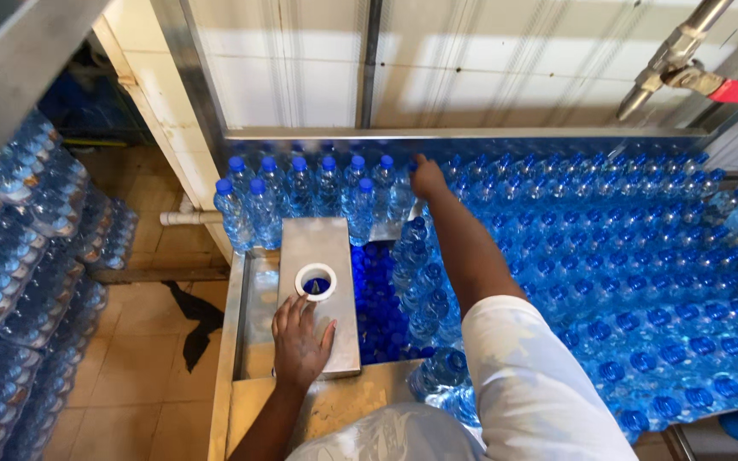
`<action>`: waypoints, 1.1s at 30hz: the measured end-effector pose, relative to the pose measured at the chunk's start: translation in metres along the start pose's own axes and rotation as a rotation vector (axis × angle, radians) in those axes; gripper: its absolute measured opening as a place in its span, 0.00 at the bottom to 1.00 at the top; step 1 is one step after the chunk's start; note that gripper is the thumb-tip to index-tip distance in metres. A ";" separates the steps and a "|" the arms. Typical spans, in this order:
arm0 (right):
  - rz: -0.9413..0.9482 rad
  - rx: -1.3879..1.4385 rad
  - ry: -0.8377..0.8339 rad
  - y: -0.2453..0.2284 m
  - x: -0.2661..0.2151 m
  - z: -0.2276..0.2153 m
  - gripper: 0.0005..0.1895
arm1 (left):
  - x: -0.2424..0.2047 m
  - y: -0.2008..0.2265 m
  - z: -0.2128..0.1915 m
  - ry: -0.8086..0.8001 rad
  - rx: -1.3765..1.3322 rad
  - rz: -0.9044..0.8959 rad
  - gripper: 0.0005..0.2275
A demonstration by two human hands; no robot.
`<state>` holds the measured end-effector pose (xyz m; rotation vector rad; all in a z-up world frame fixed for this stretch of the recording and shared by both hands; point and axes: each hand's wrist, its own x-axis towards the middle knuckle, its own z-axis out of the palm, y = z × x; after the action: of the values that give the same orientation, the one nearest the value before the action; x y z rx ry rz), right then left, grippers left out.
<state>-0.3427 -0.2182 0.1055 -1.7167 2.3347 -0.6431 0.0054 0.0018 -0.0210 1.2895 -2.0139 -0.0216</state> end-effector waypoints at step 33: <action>-0.610 0.098 -0.377 -0.009 -0.229 -0.082 0.23 | 0.100 0.070 0.059 -0.721 -1.629 -0.818 0.16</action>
<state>-0.2931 0.0149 0.1564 -2.2734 1.5040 -0.4472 -0.1063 -0.0633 0.0194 0.7818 -0.9746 -2.1832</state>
